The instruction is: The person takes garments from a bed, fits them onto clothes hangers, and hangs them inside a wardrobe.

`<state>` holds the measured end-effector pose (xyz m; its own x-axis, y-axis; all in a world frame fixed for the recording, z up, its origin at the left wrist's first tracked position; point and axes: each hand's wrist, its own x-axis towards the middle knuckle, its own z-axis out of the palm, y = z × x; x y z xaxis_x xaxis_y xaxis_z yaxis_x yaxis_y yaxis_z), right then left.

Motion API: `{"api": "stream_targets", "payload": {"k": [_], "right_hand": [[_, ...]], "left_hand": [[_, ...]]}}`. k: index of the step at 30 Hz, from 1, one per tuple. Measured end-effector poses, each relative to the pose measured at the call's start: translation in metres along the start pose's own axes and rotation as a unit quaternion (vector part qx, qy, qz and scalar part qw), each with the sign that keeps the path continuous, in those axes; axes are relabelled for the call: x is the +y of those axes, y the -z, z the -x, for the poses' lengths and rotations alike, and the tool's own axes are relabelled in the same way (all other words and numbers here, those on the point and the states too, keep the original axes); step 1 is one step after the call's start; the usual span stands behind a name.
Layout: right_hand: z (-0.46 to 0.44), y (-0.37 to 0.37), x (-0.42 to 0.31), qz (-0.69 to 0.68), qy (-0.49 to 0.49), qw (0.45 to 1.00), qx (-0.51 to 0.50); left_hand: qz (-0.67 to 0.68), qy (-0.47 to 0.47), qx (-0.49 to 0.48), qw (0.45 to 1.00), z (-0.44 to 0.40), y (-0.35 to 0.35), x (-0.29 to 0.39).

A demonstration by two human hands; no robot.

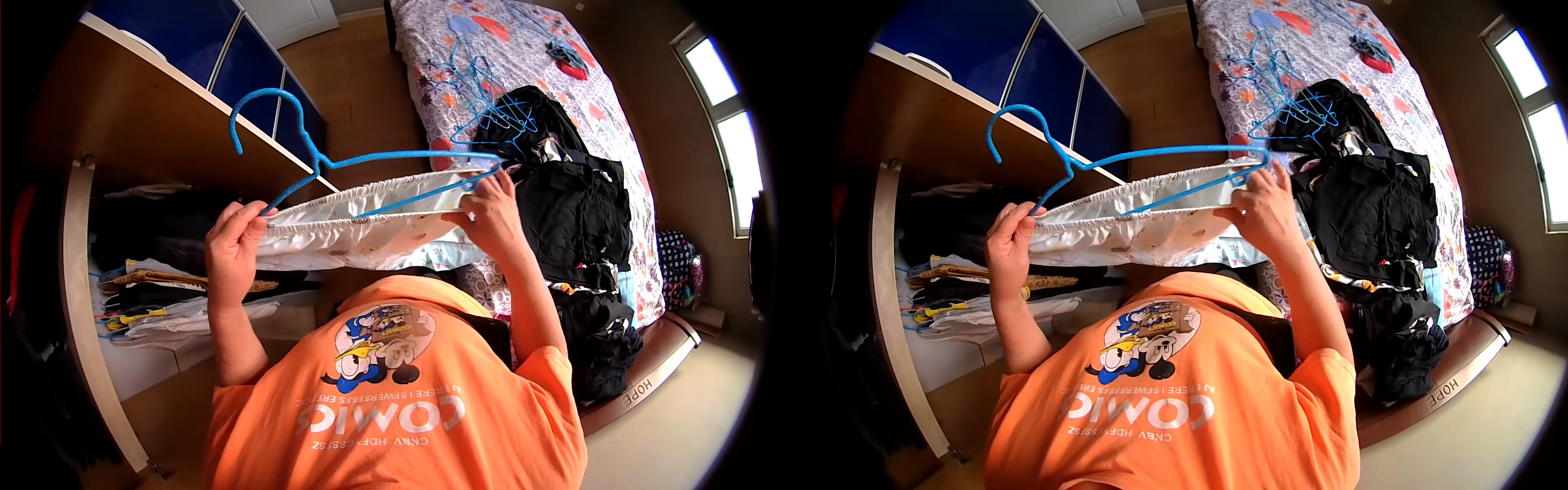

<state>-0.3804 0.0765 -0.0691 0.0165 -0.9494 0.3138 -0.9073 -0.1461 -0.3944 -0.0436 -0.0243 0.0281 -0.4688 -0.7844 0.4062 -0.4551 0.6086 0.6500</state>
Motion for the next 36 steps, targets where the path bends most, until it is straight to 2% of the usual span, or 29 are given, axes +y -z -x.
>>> {"api": "stream_targets", "payload": {"k": [2,7,10,12,13,14,15,16,17,18,20,22,24,25,26,30,36], "right_hand": [[0.000,0.007,0.005,0.053,-0.011,0.998,0.024],[-0.001,0.031,0.005,0.063,-0.024,0.998,0.011],[-0.011,0.043,-0.011,0.032,0.080,0.996,0.016],[-0.020,0.046,-0.023,-0.074,0.148,0.984,0.059],[-0.026,0.050,-0.029,-0.173,0.173,0.966,0.080],[-0.026,0.051,-0.031,-0.172,0.172,0.967,0.080],[-0.026,0.051,-0.032,-0.264,0.129,0.943,0.154],[-0.027,0.052,-0.033,-0.353,0.084,0.904,0.226],[-0.027,0.057,-0.025,-0.244,0.073,0.938,0.233],[-0.030,0.057,-0.026,-0.228,0.045,0.946,0.228],[-0.028,0.051,-0.017,-0.119,0.050,0.982,0.140],[-0.026,0.045,-0.018,-0.121,0.048,0.981,0.144],[-0.024,0.044,-0.023,-0.185,-0.029,0.974,0.129],[-0.030,0.044,-0.024,-0.186,0.014,0.966,0.181],[-0.031,0.043,-0.021,-0.200,0.015,0.962,0.183],[-0.035,0.054,-0.021,-0.205,0.046,0.955,0.208],[-0.037,0.064,-0.019,-0.197,0.070,0.955,0.210]], "left_hand": [[-0.013,0.005,-0.003,1.000,0.001,0.009,-0.001],[-0.091,-0.013,-0.016,0.996,0.004,0.021,-0.002],[-0.141,-0.037,-0.037,0.989,0.001,0.012,0.009],[-0.113,-0.046,-0.041,0.992,0.001,0.007,0.011],[-0.112,-0.046,-0.041,0.992,0.002,0.007,0.010],[-0.052,-0.043,-0.017,0.998,0.003,0.008,0.007],[0.008,-0.039,0.009,0.999,0.004,0.008,0.005],[0.008,-0.038,0.009,0.999,0.005,0.009,0.004],[0.022,-0.041,0.020,0.999,0.007,0.010,0.003],[0.035,-0.044,0.031,0.998,0.009,0.011,0.002],[0.044,-0.056,0.045,0.996,0.009,0.010,0.002],[0.010,-0.036,0.056,0.998,0.008,0.011,0.004],[0.022,-0.002,0.037,0.999,0.009,0.018,0.006],[0.051,0.026,0.024,0.998,0.007,0.021,0.009],[0.079,0.055,0.011,0.995,0.007,0.023,0.011],[0.071,0.057,-0.013,0.996,0.013,0.033,-0.016],[0.077,-0.011,0.044,0.996,0.024,0.027,-0.037]]}}
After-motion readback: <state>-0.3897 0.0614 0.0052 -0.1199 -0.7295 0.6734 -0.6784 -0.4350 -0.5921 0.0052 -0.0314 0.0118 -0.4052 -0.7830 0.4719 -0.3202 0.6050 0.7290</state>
